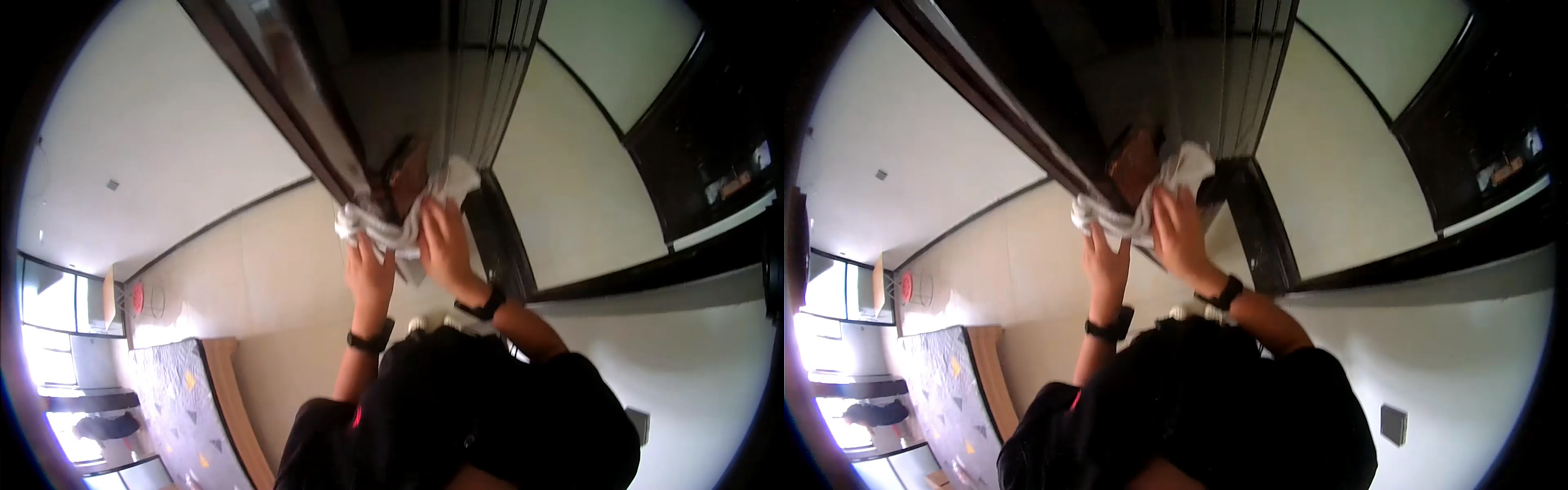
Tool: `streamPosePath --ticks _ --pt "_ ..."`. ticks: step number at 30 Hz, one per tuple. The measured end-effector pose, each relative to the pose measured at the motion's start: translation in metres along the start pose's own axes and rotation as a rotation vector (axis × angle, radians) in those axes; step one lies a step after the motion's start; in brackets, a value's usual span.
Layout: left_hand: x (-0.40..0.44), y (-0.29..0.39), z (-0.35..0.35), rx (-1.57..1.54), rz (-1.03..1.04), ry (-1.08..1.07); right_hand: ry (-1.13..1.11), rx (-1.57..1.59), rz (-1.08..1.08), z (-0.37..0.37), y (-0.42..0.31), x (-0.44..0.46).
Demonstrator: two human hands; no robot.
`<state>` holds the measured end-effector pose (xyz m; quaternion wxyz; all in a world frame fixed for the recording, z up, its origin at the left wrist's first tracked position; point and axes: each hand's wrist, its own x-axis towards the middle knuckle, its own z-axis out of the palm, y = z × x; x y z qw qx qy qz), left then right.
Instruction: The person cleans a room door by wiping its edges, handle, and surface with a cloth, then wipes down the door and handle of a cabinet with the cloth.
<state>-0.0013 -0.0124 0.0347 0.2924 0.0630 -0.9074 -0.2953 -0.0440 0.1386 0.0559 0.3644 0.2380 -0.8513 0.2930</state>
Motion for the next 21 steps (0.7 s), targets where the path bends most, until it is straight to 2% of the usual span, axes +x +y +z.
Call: streamPosePath --ticks 2,3,5,7,9,15,17,19,20,21 --pt "0.011 -0.008 0.001 0.056 0.046 -0.032 -0.104 0.049 -0.105 0.004 -0.004 -0.004" --pt "0.013 -0.008 0.0 -0.001 -0.014 -0.057 -0.103 0.054 -0.109 0.005 -0.001 -0.002" --pt "0.019 -0.012 0.005 -0.06 -0.071 -0.076 -0.103 -0.009 -0.249 0.007 0.006 0.004" --pt "0.018 -0.017 0.012 -0.046 0.09 0.019 -0.075 -0.052 -0.304 0.008 0.016 0.01" --pt "0.01 -0.018 0.014 -0.131 -0.002 -0.024 -0.1 -0.028 -0.347 0.008 0.02 0.016" --pt "-0.006 -0.02 0.008 -0.223 -0.061 -0.095 -0.172 -0.004 -0.232 0.006 0.033 0.023" --pt "-0.011 -0.017 0.005 -0.181 -0.045 -0.026 -0.188 -0.017 -0.169 0.004 0.037 0.027" --pt "-0.018 -0.008 -0.007 -0.186 -0.107 -0.175 -0.216 0.007 -0.18 0.002 0.034 0.031" --pt "-0.021 -0.002 -0.011 -0.183 0.002 -0.077 -0.241 -0.04 -0.182 -0.001 0.032 0.034" --pt "-0.025 0.0 -0.02 -0.172 -0.022 -0.068 -0.263 -0.09 -0.184 -0.006 0.03 0.038"
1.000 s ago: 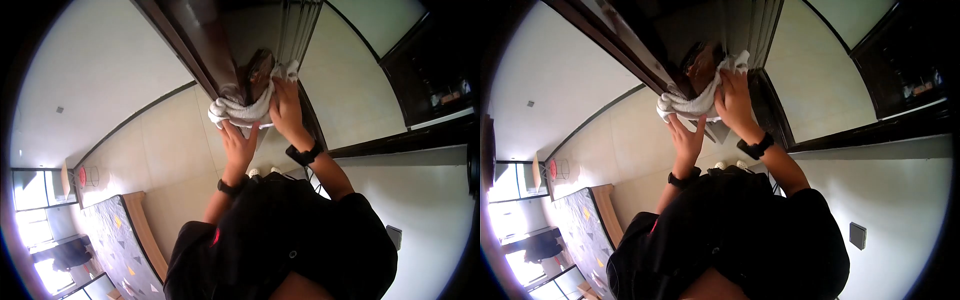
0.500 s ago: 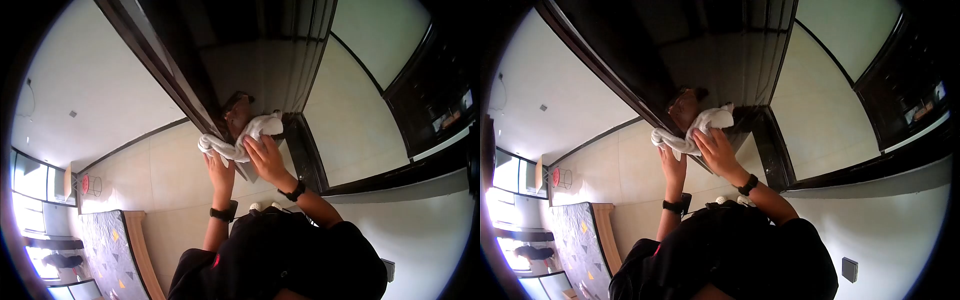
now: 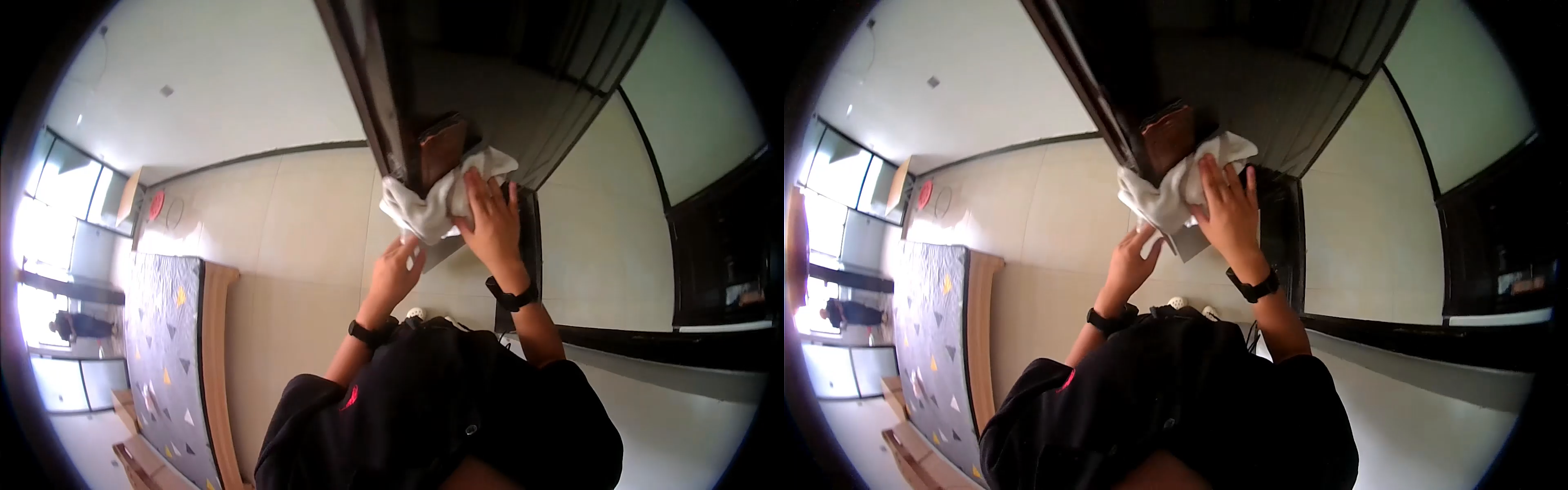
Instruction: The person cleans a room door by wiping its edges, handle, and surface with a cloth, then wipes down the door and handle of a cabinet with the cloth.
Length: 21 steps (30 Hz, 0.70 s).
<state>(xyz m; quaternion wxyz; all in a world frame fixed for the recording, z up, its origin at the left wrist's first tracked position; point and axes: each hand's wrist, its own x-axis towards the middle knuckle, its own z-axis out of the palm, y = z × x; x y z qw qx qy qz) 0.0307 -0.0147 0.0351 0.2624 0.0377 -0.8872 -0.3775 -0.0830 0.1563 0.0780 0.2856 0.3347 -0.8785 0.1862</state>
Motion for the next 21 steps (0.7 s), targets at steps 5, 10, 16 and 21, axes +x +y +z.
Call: streamPosePath --ticks 5,10,16,21 --pt "-0.022 0.009 -0.017 -0.079 0.032 -0.157 -0.071 0.184 0.009 -0.017 -0.001 0.005" --pt "-0.009 0.017 -0.038 -0.265 -0.165 0.118 0.113 0.298 0.03 -0.035 -0.012 0.009" --pt "0.013 0.028 -0.042 -0.177 -0.04 0.175 0.223 0.118 -0.012 -0.05 0.001 0.026" --pt "0.027 0.01 -0.003 -0.035 -0.022 0.021 -0.218 -0.029 -0.068 -0.012 0.018 0.03"
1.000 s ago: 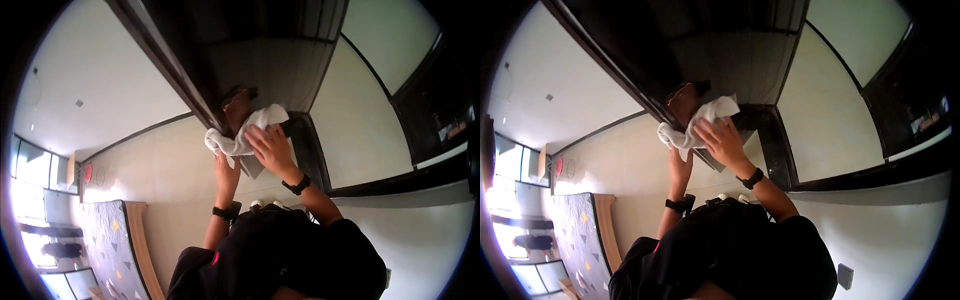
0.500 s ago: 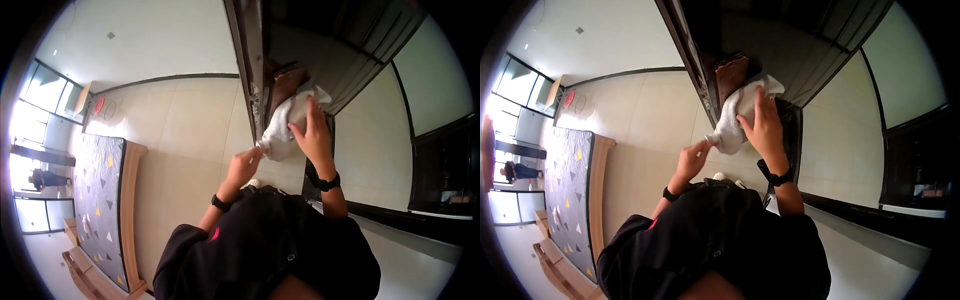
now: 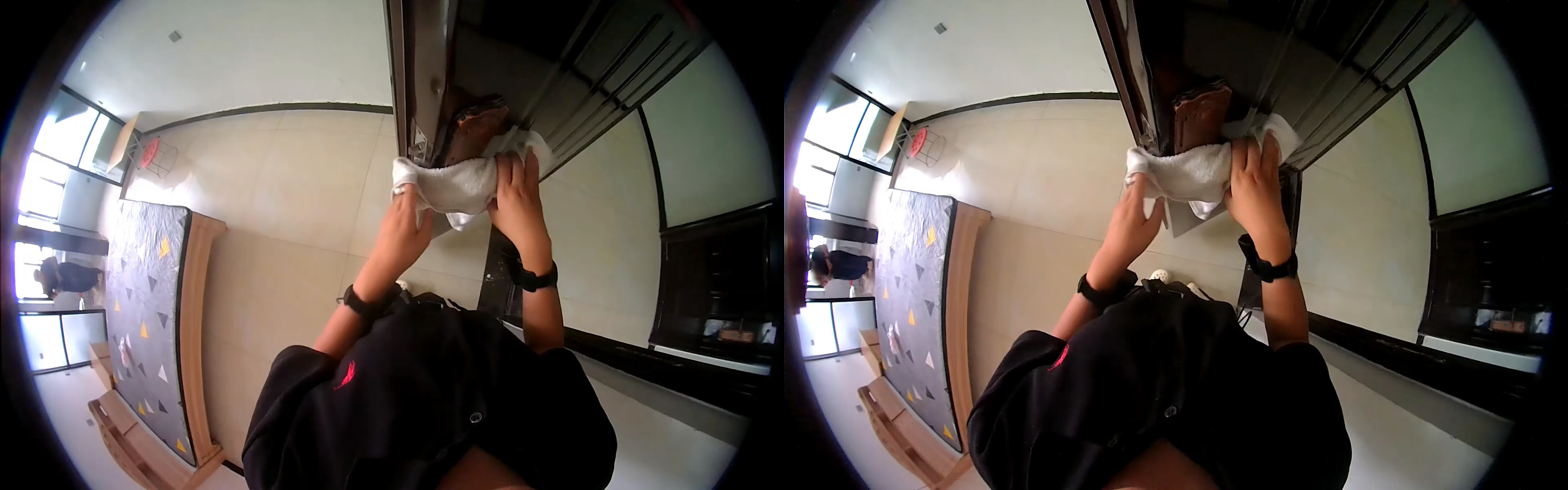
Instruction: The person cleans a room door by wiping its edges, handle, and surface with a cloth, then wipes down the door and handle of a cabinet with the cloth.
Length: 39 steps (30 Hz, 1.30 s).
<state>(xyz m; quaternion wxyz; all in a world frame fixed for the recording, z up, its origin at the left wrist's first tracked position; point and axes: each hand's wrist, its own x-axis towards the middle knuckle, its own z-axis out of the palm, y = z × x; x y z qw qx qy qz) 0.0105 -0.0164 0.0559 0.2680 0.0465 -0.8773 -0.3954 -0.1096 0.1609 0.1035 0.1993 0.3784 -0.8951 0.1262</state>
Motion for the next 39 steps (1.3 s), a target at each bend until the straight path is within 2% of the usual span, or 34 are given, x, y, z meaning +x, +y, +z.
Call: streamPosePath --ticks 1,3,5,6,10,12,13,15,17,19,21,23,24,28,37,39 --pt "0.003 0.001 0.004 -0.01 0.117 0.001 0.057 0.015 -0.047 0.006 0.006 0.004" --pt "0.002 0.004 0.011 0.011 0.083 -0.025 0.121 0.024 -0.105 0.012 0.023 0.016" --pt "0.0 0.0 0.014 0.096 -0.025 -0.126 0.024 0.235 -0.148 0.017 0.036 0.03" --pt "0.001 0.001 0.013 0.083 -0.013 -0.102 0.141 0.207 -0.21 0.022 0.038 0.034" --pt "-0.003 -0.022 0.016 -0.012 -0.032 -0.102 0.268 0.197 -0.233 0.058 0.049 0.03" --pt "-0.012 -0.029 0.018 -0.094 -0.135 -0.145 0.418 0.256 -0.143 0.08 0.048 0.023" --pt "-0.016 -0.033 0.021 -0.094 -0.137 -0.147 0.417 0.257 -0.142 0.095 0.049 0.014" --pt "-0.017 -0.036 0.017 -0.057 -0.169 -0.25 0.473 0.414 0.018 0.115 0.042 0.01" --pt "-0.015 -0.025 0.013 -0.157 -0.176 -0.181 0.52 0.465 -0.01 0.115 0.043 0.011" --pt "-0.013 -0.02 0.004 -0.554 -0.254 0.09 0.517 0.433 0.015 0.118 0.038 0.006" --pt "-0.01 -0.03 0.003 -0.533 -0.22 0.022 0.517 0.436 0.023 0.117 0.038 0.006" --pt "-0.011 -0.049 0.011 -0.255 -0.068 0.082 0.515 0.439 0.034 0.115 0.037 0.005" --pt "-0.004 -0.037 0.007 -0.291 -0.179 0.123 0.536 0.434 0.02 0.115 0.037 0.004" --pt "0.012 -0.042 0.015 -0.41 -0.139 -0.006 0.623 0.409 -0.025 0.114 0.037 0.002" --pt "0.008 -0.037 -0.005 -0.088 -0.041 -0.069 0.57 0.385 0.021 0.117 0.043 -0.001" --pt "0.009 -0.039 -0.006 -0.074 -0.006 -0.017 0.576 0.394 0.015 0.114 0.041 0.001"
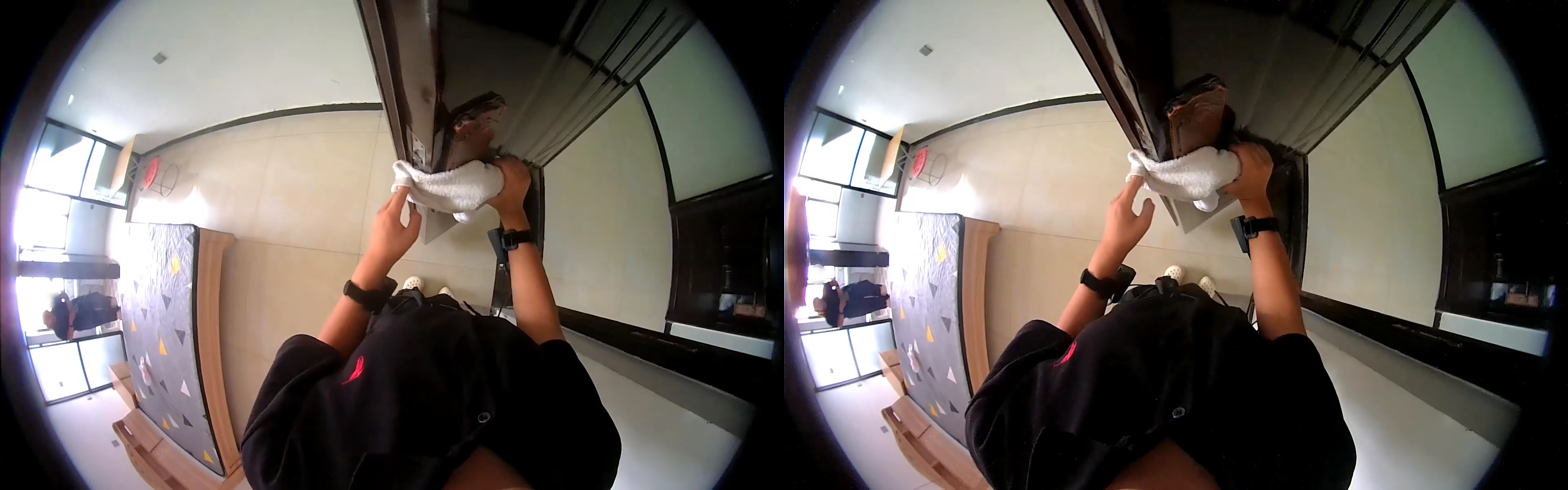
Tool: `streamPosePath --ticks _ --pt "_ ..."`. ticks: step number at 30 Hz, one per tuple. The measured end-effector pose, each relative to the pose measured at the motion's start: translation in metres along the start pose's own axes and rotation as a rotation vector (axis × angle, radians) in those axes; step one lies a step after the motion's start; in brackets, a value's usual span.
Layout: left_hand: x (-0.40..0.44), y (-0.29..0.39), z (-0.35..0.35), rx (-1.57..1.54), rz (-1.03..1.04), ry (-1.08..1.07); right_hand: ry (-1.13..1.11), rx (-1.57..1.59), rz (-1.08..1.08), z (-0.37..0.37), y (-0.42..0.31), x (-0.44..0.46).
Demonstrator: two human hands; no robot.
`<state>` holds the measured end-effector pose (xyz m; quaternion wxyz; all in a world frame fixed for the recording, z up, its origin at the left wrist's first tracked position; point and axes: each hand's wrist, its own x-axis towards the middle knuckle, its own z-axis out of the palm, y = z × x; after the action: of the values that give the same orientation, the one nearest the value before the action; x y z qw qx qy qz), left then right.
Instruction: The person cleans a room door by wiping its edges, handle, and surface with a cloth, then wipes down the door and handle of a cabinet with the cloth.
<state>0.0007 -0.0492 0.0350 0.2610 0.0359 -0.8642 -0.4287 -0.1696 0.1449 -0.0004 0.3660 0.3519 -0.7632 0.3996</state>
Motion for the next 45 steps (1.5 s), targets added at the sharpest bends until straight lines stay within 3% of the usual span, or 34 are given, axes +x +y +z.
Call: streamPosePath --ticks 2,7,8,10,11,14,16,18,19,21,25,33,35,36,38,39,40,42,45 --pt "-0.001 0.001 -0.013 0.164 -0.01 0.018 0.008 0.008 -0.001 0.0 -0.001 0.003" --pt "-0.002 0.006 -0.029 0.115 -0.136 0.124 0.005 0.029 -0.006 0.002 -0.001 0.007" --pt "0.005 -0.008 -0.011 0.0 0.041 0.143 0.003 0.035 -0.009 0.003 -0.002 0.009" --pt "0.013 -0.009 0.002 -0.076 -0.014 0.008 -0.009 0.014 -0.013 0.005 -0.003 0.014" --pt "0.011 -0.006 0.011 -0.089 -0.161 -0.04 -0.013 0.022 -0.015 0.005 -0.003 0.014" --pt "0.005 -0.024 0.015 -0.18 -0.145 -0.008 -0.049 -0.027 -0.067 0.002 0.003 0.02" --pt "0.004 -0.019 0.008 -0.239 -0.256 -0.099 -0.061 -0.036 -0.097 0.0 0.002 0.022" --pt "0.006 -0.018 0.007 -0.143 -0.088 -0.015 -0.076 -0.03 -0.064 0.001 0.001 0.02" --pt "0.007 -0.021 0.01 -0.145 -0.087 -0.011 -0.088 -0.03 -0.034 0.002 0.001 0.021" --pt "0.01 -0.025 0.015 -0.313 -0.143 0.195 -0.081 -0.046 -0.043 -0.001 -0.001 0.023" --pt "0.028 -0.011 -0.009 0.003 0.028 0.254 -0.146 -0.18 -0.117 -0.019 -0.014 0.041" --pt "0.066 0.024 -0.042 0.156 0.205 0.348 -0.097 -0.247 -0.032 -0.054 -0.057 0.009" --pt "0.084 0.041 -0.039 -0.227 0.107 0.44 -0.068 -0.255 -0.042 -0.06 -0.065 -0.003" --pt "0.092 0.045 -0.036 -0.228 0.116 0.441 -0.124 -0.212 -0.056 -0.064 -0.074 -0.007" --pt "0.107 0.051 -0.032 -0.268 0.199 0.675 -0.219 -0.113 -0.051 -0.068 -0.093 -0.018" --pt "0.109 0.061 -0.037 -0.438 0.107 0.615 -0.255 -0.056 -0.034 -0.067 -0.103 -0.023" --pt "0.115 0.06 -0.038 -0.44 0.117 0.613 -0.245 -0.058 -0.036 -0.065 -0.113 -0.024" --pt "0.126 0.057 -0.04 -0.281 -0.078 0.474 -0.264 0.024 -0.086 -0.059 -0.133 -0.025" --pt "0.135 0.046 -0.039 -0.368 -0.098 0.464 -0.223 0.087 -0.061 -0.045 -0.145 -0.027"
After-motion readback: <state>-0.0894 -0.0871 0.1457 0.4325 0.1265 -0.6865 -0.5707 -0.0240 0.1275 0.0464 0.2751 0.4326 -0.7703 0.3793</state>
